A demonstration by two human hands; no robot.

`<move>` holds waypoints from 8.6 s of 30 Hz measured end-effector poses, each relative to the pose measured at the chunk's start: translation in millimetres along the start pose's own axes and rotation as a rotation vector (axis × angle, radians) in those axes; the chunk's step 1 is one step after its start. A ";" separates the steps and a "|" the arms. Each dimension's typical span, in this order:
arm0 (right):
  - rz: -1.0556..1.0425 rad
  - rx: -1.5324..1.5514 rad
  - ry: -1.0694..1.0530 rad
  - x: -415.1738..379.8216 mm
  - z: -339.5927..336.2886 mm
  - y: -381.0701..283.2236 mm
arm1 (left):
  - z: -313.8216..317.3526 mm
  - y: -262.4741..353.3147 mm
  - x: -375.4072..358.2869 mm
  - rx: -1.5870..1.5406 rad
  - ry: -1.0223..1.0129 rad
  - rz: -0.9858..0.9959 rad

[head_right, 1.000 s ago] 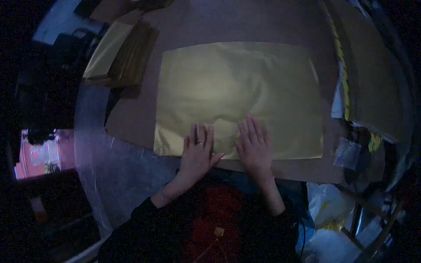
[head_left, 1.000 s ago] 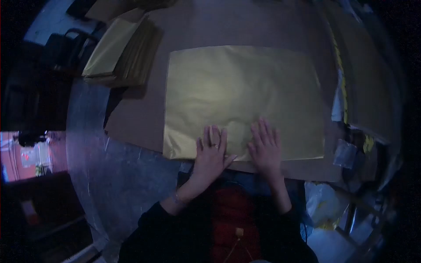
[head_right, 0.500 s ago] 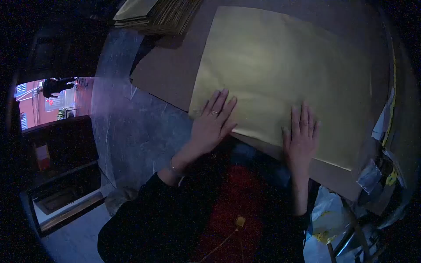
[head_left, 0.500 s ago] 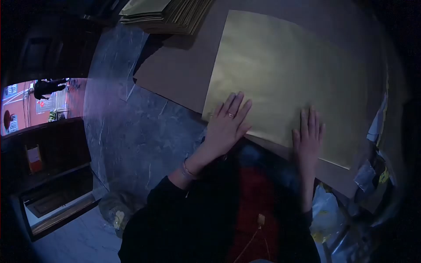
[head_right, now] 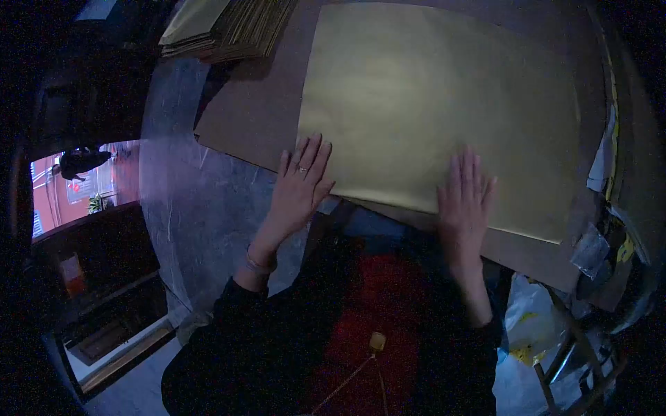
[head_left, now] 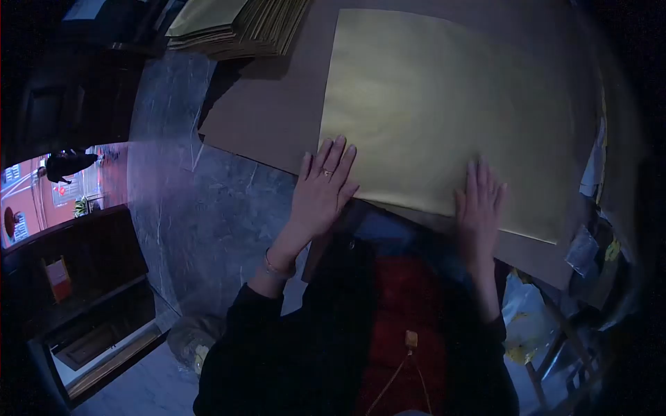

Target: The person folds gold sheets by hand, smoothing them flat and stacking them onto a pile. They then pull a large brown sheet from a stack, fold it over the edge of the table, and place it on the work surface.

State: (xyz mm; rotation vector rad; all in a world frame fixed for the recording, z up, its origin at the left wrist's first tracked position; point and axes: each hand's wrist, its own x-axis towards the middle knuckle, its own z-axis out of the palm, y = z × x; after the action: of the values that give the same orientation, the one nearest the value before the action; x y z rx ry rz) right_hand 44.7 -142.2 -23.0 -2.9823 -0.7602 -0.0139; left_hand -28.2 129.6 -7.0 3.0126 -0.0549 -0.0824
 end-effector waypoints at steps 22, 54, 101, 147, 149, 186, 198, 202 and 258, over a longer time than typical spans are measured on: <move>0.306 0.194 -0.022 -101.9 -12.6 75.2 | 4.1 5.3 -2.7 -0.017 -0.010 -0.099; 0.937 0.640 0.072 -78.6 -7.1 193.7 | -3.2 9.4 11.4 -1.107 0.397 -0.707; 0.605 1.269 0.844 19.6 -85.1 79.2 | 48.9 128.3 39.3 -0.339 0.205 0.472; -0.453 0.247 0.043 121.4 19.3 -123.7 | 67.4 133.9 35.0 -0.415 -0.121 0.428; -0.479 0.226 0.049 121.6 18.1 -123.2 | 73.8 137.4 32.5 -0.353 -0.153 0.432; -0.471 0.324 0.047 122.5 15.4 -123.3 | 84.1 136.8 30.2 -0.602 0.175 0.444; -0.482 0.246 0.039 123.1 14.6 -124.7 | 100.4 144.8 30.2 -0.378 0.182 0.438; -0.478 0.250 0.001 122.7 9.4 -124.7 | 70.7 137.4 36.0 -0.387 0.018 0.464; -0.500 0.276 0.066 121.9 13.4 -123.4 | 28.2 -19.2 11.0 -0.342 0.587 -0.176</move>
State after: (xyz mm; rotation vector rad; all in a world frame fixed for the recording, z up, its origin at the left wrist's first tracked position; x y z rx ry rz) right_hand 92.6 25.0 -26.0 -2.4546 -1.3505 -0.0283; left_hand -18.2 144.7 -38.0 2.5742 0.2530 0.6951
